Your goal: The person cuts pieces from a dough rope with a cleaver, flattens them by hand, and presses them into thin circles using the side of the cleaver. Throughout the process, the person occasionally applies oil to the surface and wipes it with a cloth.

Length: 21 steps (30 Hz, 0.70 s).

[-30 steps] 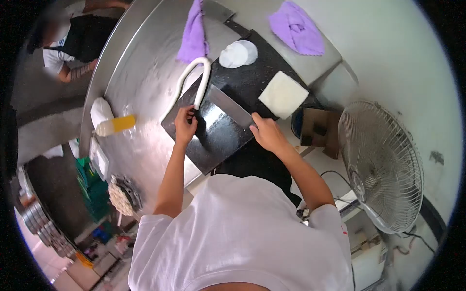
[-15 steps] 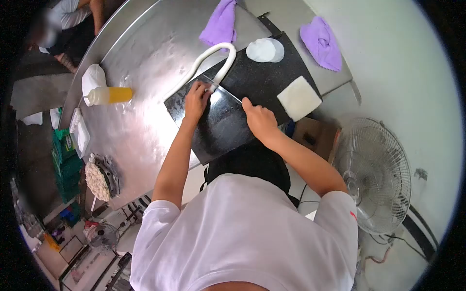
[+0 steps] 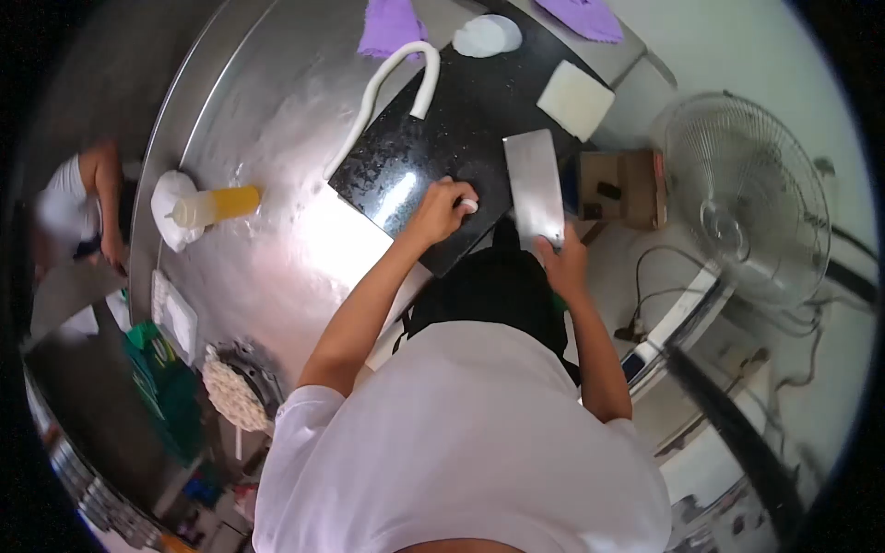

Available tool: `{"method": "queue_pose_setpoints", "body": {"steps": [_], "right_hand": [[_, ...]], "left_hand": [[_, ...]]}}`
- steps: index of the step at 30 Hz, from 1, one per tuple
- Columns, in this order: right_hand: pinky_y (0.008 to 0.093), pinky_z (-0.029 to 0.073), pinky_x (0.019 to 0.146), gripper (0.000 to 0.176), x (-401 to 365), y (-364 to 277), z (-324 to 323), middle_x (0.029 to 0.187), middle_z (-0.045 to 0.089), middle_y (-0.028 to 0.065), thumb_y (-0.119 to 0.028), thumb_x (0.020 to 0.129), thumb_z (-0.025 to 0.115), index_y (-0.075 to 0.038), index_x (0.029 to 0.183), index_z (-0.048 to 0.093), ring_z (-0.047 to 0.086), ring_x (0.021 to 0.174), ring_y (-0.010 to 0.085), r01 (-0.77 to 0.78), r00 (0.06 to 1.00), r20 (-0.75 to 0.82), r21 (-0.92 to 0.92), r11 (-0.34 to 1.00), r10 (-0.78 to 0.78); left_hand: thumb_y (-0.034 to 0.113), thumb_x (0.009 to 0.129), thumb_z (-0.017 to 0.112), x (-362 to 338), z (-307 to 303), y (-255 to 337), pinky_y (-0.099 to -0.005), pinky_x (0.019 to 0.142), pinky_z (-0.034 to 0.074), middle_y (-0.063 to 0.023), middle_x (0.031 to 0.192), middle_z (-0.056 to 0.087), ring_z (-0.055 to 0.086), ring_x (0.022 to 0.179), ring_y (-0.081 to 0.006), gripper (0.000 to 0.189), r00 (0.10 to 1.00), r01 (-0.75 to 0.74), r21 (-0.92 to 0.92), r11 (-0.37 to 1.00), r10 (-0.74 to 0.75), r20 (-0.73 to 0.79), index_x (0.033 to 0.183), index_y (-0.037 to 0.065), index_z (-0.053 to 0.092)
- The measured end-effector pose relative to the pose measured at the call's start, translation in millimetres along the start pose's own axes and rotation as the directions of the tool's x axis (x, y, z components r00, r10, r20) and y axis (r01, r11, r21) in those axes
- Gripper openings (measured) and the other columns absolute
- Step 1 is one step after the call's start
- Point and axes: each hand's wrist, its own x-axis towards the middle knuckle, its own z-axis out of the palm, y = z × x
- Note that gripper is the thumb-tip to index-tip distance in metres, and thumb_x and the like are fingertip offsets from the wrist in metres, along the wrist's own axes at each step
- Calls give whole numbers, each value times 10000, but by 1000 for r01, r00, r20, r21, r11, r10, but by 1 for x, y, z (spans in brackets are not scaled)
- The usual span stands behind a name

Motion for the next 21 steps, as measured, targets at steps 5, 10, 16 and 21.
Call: {"method": "queue_pose_setpoints", "body": {"steps": [5, 10, 16, 21], "right_hand": [[317, 433, 479, 308, -60, -8, -7, 715, 622, 90, -214, 975, 670, -8, 1178, 567, 560, 499, 143, -295, 934, -148, 202, 934, 326], [333, 450, 514, 317, -66, -2, -4, 743, 635, 105, -206, 960, 682, -8, 1182, 574, 576, 537, 163, -389, 889, -91, 363, 846, 448], [446, 513, 772, 400, 11, 15, -46, 880, 686, 227, -261, 871, 757, 33, 1103, 616, 666, 826, 413, -19, 958, -284, 109, 994, 50], [322, 469, 555, 360, 92, -28, -108, 834, 659, 97, -311, 938, 705, 11, 1078, 626, 606, 614, 173, -28, 969, -211, 423, 906, 128]], "left_hand": [[105, 695, 862, 46, 11, 16, -442, 948, 517, -108, 975, 700, 643, 1071, -339, 178, 886, -103, 492, 865, -144, 440, 834, 138, 756], [145, 612, 918, 74, 20, 39, -459, 912, 544, -120, 1061, 674, 625, 1162, -357, 278, 763, -21, 688, 725, -433, 480, 781, 100, 703], [138, 625, 846, 85, 46, 40, -490, 901, 544, -155, 1183, 631, 589, 1206, -381, 410, 737, -206, 837, 507, -482, 474, 1008, 115, 700], [486, 787, 700, 100, 75, 61, -566, 1228, 106, -236, 1515, 369, 198, 1494, -432, 818, 892, 440, 366, 820, -447, -71, 1460, 95, 448]]}}
